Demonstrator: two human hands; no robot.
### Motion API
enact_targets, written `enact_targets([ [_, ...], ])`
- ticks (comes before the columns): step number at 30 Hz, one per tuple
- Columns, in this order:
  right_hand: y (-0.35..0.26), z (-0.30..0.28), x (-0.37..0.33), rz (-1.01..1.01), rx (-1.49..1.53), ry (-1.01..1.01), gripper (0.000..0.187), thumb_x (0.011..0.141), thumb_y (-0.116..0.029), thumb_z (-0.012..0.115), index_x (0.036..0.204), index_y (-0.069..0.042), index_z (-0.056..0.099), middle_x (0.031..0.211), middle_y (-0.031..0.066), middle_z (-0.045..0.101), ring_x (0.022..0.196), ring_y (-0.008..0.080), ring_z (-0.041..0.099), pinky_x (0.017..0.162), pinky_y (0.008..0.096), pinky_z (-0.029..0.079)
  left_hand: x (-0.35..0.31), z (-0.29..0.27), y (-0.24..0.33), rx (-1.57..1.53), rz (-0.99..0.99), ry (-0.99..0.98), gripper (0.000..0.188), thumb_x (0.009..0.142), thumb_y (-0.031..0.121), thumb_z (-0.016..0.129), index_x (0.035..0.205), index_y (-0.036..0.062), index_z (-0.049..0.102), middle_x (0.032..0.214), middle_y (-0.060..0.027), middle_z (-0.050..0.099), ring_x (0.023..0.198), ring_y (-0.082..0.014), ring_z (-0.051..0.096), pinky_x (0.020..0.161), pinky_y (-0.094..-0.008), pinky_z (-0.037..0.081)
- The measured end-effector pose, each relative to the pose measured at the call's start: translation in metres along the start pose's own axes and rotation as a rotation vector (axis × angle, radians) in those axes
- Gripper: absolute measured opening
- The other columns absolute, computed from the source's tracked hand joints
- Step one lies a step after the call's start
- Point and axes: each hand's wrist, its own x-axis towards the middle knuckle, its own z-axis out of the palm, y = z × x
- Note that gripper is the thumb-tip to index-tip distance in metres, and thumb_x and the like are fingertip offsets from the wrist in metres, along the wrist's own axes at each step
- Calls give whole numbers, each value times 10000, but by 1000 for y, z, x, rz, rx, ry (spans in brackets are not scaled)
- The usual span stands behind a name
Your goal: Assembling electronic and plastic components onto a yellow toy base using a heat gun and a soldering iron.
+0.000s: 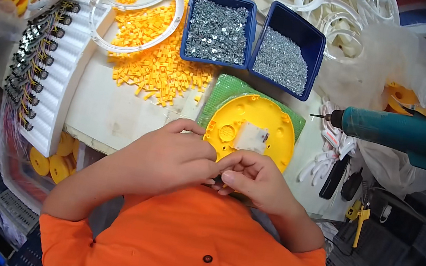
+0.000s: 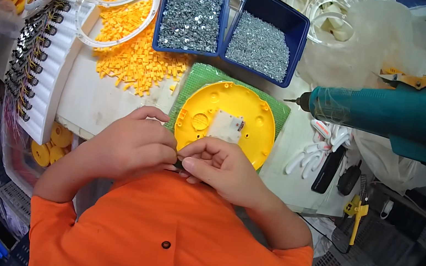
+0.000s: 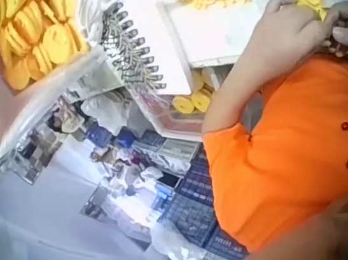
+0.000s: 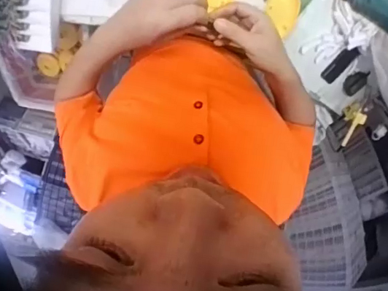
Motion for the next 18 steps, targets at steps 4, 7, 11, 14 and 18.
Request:
enact_targets([
  [4,-7,2,-7,-500,-798,290,235,890,-77,758,1105,-14,690,1116,104,724,947,260,726,822,362,590,6,2,-7,157,142,1,213,836,123,764,1015,93,653,1007,-62,687,928,-228,677,1029,-492,483],
  [7,-11,2,8,-931,-1345,477,258,799,-78,790,1037,-40,700,1137,138,713,1037,387,701,888,443,566,14,0,-21,206,171,77,272,794,131,790,1027,96,653,1036,-71,693,946,-244,675,1004,-482,488],
  [11,-2,-14,39,-896,-1566,601,187,821,-139,770,964,-52,687,1163,123,687,1186,362,632,954,481,518,33,-19,-44,209,30,274,251,815,123,760,1040,94,651,1075,-68,678,998,-265,661,943,-453,502],
  [14,7,-20,45,-918,-1422,581,188,817,-131,768,965,-48,687,1150,119,689,1131,351,650,931,460,530,54,-32,-71,282,-65,387,261,822,109,783,1056,83,672,1105,-85,688,1026,-304,655,907,-439,497],
  [18,8,-19,45,-935,-1403,555,182,815,-129,766,959,-50,689,1135,115,689,1060,335,661,910,438,536,72,-37,-123,685,-157,377,212,863,178,763,1051,107,694,1070,-64,671,1051,-277,632,898,-451,481],
])
